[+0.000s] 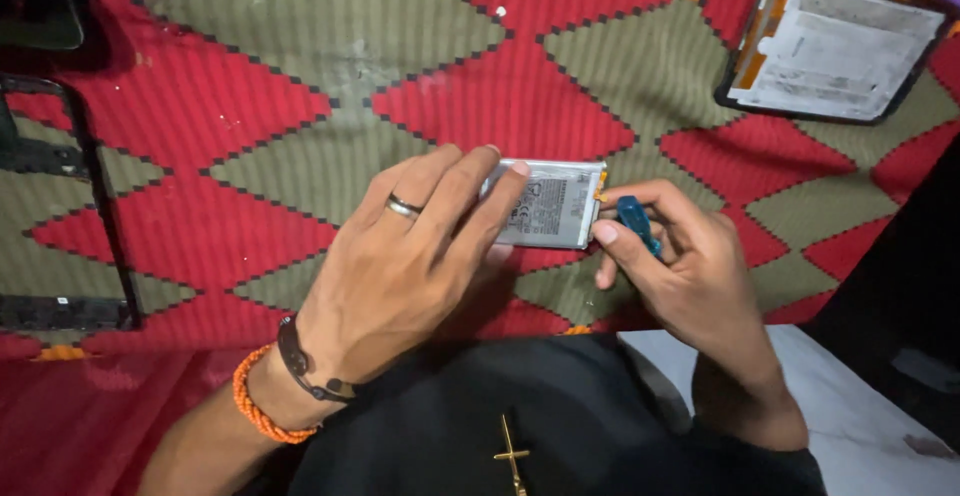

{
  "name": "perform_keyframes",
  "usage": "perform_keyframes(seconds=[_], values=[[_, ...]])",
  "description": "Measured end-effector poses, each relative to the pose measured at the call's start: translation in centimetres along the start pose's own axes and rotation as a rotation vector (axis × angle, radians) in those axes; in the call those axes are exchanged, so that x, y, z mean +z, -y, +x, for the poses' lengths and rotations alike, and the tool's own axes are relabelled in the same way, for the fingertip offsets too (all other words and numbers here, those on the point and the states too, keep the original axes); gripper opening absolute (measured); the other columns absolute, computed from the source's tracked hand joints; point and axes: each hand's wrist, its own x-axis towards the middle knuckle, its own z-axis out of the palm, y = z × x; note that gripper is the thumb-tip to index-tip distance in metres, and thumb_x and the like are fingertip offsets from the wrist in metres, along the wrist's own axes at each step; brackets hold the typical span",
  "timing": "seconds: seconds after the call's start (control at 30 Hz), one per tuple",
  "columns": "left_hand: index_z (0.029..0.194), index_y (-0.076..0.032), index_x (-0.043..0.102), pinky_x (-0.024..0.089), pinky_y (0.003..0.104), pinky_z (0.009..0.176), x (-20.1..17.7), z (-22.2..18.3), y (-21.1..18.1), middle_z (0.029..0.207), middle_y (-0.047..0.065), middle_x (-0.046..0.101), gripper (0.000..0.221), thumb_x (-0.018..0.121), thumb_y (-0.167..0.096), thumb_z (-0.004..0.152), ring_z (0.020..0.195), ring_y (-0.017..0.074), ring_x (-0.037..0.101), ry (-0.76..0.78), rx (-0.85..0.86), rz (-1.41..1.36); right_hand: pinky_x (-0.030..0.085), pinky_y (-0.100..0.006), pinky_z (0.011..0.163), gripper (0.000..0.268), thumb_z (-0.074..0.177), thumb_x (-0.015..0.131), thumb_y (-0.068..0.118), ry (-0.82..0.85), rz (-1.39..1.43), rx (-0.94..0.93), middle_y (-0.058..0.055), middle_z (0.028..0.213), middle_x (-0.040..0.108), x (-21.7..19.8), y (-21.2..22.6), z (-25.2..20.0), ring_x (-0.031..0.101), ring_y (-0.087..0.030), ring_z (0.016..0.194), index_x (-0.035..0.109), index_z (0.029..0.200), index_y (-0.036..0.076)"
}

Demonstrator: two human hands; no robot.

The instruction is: Removing a battery from a mobile phone by prying it away from the adhesive foam and peeling off tape.

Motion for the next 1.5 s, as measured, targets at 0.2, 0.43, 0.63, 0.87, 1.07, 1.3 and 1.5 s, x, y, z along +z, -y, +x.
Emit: perform_keyframes(seconds=[0.2, 0.43, 0.63, 0.87, 1.07, 1.3, 1.5], values=[[0.137, -0.008, 0.056, 0.056, 0.045, 0.094, 0.3, 0.3, 0.6, 0.125, 0.015, 0.055, 0.049, 0.082, -0.024, 0.098, 0.113, 0.0334, 0.064, 0.029, -0.022, -0.255, 0.055, -0.020, 0.052, 0.024, 0.086, 0.082, 0.011, -0.060, -0.082, 0.085, -0.002, 0.070, 0.066, 0.2, 0.1, 0.5, 0.069, -0.009, 0.054, 0.062, 0.097, 0.005], [0.143, -0.015, 0.056, 0.055, 0.046, 0.100, 0.2, 0.0, 0.5, 0.139, 0.016, 0.059, 0.038, 0.071, -0.016, 0.109, 0.125, 0.0323, 0.060, -0.022, 0.056, -0.014, 0.052, -0.025, 0.057, 0.027, 0.091, 0.084, 0.017, -0.111, -0.412, -0.158, 0.000, 0.075, 0.068, 0.2, 0.5, 0.3, 0.061, -0.007, 0.057, 0.064, 0.103, 0.005], [0.144, -0.017, 0.059, 0.054, 0.043, 0.105, 0.7, -0.2, -0.1, 0.138, 0.012, 0.063, 0.039, 0.063, -0.041, 0.113, 0.126, 0.0268, 0.061, -0.046, 0.044, 0.063, 0.048, -0.024, 0.061, 0.024, 0.090, 0.084, 0.022, -0.106, -0.425, -0.108, 0.001, 0.073, 0.064, 0.3, 0.2, -0.2, 0.056, -0.008, 0.057, 0.065, 0.099, 0.009], [0.142, -0.007, 0.054, 0.049, 0.044, 0.092, 0.0, 1.3, -0.4, 0.124, 0.014, 0.060, 0.075, 0.087, -0.047, 0.087, 0.111, 0.0300, 0.060, 0.062, 0.028, 0.004, 0.053, -0.027, 0.068, 0.024, 0.094, 0.083, 0.015, -0.226, -0.437, -0.250, -0.007, 0.097, 0.069, 0.9, 0.9, -0.3, 0.060, -0.012, 0.063, 0.066, 0.107, 0.005], [0.133, -0.007, 0.061, 0.048, 0.043, 0.086, -0.3, 2.4, -0.9, 0.110, 0.012, 0.057, 0.042, 0.069, -0.027, 0.097, 0.098, 0.0302, 0.055, 0.061, 0.027, 0.082, 0.063, -0.036, 0.061, 0.047, 0.089, 0.080, 0.042, -0.179, -0.711, -0.379, -0.011, 0.121, 0.052, 0.6, -1.1, -1.7, 0.067, -0.021, 0.088, 0.064, 0.120, 0.010], [0.113, -0.012, 0.066, 0.049, 0.035, 0.081, -0.5, 3.3, -0.9, 0.104, 0.003, 0.056, 0.020, 0.059, -0.021, 0.097, 0.091, 0.0213, 0.055, 0.033, 0.091, 0.315, 0.066, -0.032, 0.079, 0.036, 0.096, 0.078, 0.043, -0.232, -0.967, -0.979, 0.000, 0.120, 0.073, 1.0, -4.0, -2.2, 0.073, -0.021, 0.110, 0.076, 0.113, 0.011], [0.129, -0.010, 0.062, 0.049, 0.034, 0.085, -0.2, 3.4, 0.0, 0.111, 0.006, 0.060, 0.041, 0.064, -0.032, 0.095, 0.097, 0.0243, 0.058, 0.083, 0.161, 0.262, 0.056, -0.028, 0.065, 0.042, 0.099, 0.077, 0.051, -0.201, -0.915, -0.912, -0.007, 0.138, 0.069, 1.3, -5.1, -3.5, 0.056, -0.013, 0.063, 0.067, 0.129, 0.024]])
